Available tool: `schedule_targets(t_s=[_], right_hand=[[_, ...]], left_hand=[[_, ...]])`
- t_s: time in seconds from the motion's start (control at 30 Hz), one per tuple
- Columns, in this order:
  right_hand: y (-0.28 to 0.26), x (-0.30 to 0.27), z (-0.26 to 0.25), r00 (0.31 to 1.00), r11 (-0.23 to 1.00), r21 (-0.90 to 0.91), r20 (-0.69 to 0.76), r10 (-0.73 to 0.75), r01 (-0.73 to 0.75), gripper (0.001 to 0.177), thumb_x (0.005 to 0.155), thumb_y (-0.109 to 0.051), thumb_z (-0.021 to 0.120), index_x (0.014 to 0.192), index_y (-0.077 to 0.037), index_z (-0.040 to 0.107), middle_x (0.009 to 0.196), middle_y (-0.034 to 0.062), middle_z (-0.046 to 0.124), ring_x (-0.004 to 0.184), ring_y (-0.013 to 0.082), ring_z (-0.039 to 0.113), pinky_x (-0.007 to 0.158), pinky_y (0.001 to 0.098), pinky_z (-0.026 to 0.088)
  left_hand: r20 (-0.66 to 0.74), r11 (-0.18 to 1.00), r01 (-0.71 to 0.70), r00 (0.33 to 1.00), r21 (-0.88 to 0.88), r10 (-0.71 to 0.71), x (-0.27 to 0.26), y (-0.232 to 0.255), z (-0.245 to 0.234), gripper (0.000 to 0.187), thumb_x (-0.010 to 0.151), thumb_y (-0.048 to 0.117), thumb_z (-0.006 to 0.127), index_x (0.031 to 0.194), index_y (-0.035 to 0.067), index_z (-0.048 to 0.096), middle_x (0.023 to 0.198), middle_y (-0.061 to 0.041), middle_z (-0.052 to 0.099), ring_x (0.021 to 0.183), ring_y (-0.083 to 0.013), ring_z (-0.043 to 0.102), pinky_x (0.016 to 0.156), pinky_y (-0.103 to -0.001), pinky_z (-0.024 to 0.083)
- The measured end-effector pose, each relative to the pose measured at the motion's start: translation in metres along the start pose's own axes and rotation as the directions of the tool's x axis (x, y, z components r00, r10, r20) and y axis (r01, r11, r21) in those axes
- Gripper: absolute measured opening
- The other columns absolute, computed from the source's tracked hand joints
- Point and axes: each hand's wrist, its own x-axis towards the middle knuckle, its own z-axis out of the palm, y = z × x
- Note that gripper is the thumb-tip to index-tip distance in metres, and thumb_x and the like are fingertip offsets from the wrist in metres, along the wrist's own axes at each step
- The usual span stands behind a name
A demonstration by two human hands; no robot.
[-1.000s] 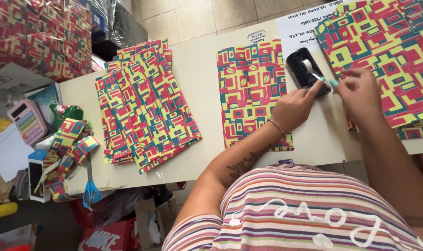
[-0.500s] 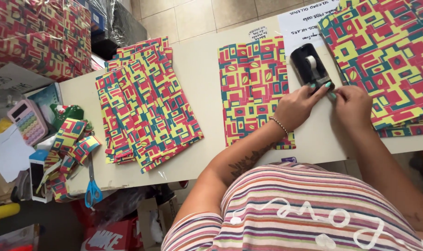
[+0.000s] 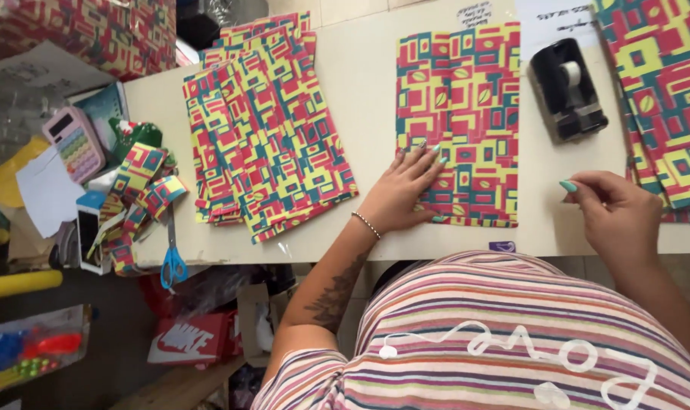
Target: The person folds a sheet of patterned wrapping paper over an unseen item on a table. They use a tape dispenser to apply adhesive tape to secure the folded edges of the paper. The person repeats this process for multiple items, stacking the finished wrapped packages.
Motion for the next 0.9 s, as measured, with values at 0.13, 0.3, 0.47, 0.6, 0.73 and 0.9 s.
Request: schedule_targets(t_s=[0.13, 0.3, 0.47, 0.6, 0.73, 0.9], right_hand=[[-0.024, -0.003, 0.019, 0.999, 0.994, 0.109, 0.047, 0.022, -0.027, 0.012, 0.108, 0.002, 0.071, 0.119, 0.005, 0.075, 0.096, 0.0156, 0.074, 0.085, 0.0186, 0.07, 0.079, 0.0297, 0.059], [-0.057, 0.006, 0.036, 0.976, 0.998, -0.041, 0.213, 0.055, -0.048, 0.057, 0.103, -0.011, 0.068, 0.158, -0.006, 0.055, 0.096, 0.0126, 0.074, 0.089, 0.0176, 0.063, 0.079, 0.0384, 0.052], [-0.07, 0.02, 0.062, 0.941, 0.99, -0.075, 0.309, 0.137, -0.119, 0.066, 0.106, -0.015, 0.056, 0.168, -0.013, 0.035, 0.101, 0.0143, 0.069, 0.093, 0.0267, 0.065, 0.076, 0.045, 0.055], [-0.069, 0.034, 0.091, 0.951, 0.992, 0.086, 0.302, 0.065, -0.096, 0.06, 0.105, -0.015, 0.055, 0.161, -0.007, 0.036, 0.105, 0.0091, 0.068, 0.101, 0.0241, 0.066, 0.086, 0.0423, 0.051], [-0.078, 0.036, 0.107, 0.991, 0.982, 0.185, 0.134, -0.002, -0.023, 0.062, 0.105, -0.011, 0.061, 0.159, -0.005, 0.032, 0.101, 0.0096, 0.071, 0.097, 0.0198, 0.067, 0.084, 0.0406, 0.053], [-0.072, 0.031, 0.119, 0.953, 0.972, -0.08, 0.194, 0.234, -0.222, 0.072, 0.1, -0.018, 0.068, 0.161, -0.003, 0.03, 0.111, 0.0171, 0.073, 0.101, 0.0306, 0.07, 0.081, 0.0482, 0.057]], left_hand=[[-0.026, 0.987, 0.156, 0.988, 0.046, -0.155, -0.011, 0.017, 0.025, 0.09, 0.095, 0.059, 0.065, 0.163, 0.016, 0.026, 0.171, -0.011, 0.021, 0.16, -0.0324, 0.011, 0.13, -0.05, 0.009], [-0.101, 0.951, 0.303, 0.95, 0.057, -0.296, -0.005, 0.047, 0.045, 0.092, 0.097, 0.068, 0.05, 0.165, 0.017, 0.017, 0.173, -0.009, 0.014, 0.161, -0.0305, 0.005, 0.13, -0.05, 0.009], [-0.19, 0.936, 0.345, 0.926, 0.072, -0.327, -0.003, 0.05, 0.052, 0.092, 0.093, 0.073, 0.051, 0.164, 0.019, 0.026, 0.172, -0.008, 0.025, 0.161, -0.031, 0.02, 0.13, -0.05, 0.017], [-0.227, 0.922, 0.365, 0.916, 0.132, -0.33, -0.001, 0.048, 0.052, 0.095, 0.088, 0.078, 0.053, 0.162, 0.022, 0.03, 0.17, -0.003, 0.031, 0.158, -0.0286, 0.03, 0.129, -0.049, 0.02], [-0.244, 0.916, 0.379, 0.908, 0.132, -0.341, -0.001, 0.045, 0.056, 0.097, 0.085, 0.08, 0.052, 0.163, 0.026, 0.03, 0.17, 0.001, 0.033, 0.158, -0.025, 0.031, 0.127, -0.046, 0.023], [-0.255, 0.914, 0.378, 0.907, 0.145, -0.334, -0.001, 0.045, 0.049, 0.1, 0.083, 0.082, 0.051, 0.162, 0.023, 0.032, 0.167, 0.0, 0.037, 0.155, -0.024, 0.036, 0.124, -0.044, 0.027]])
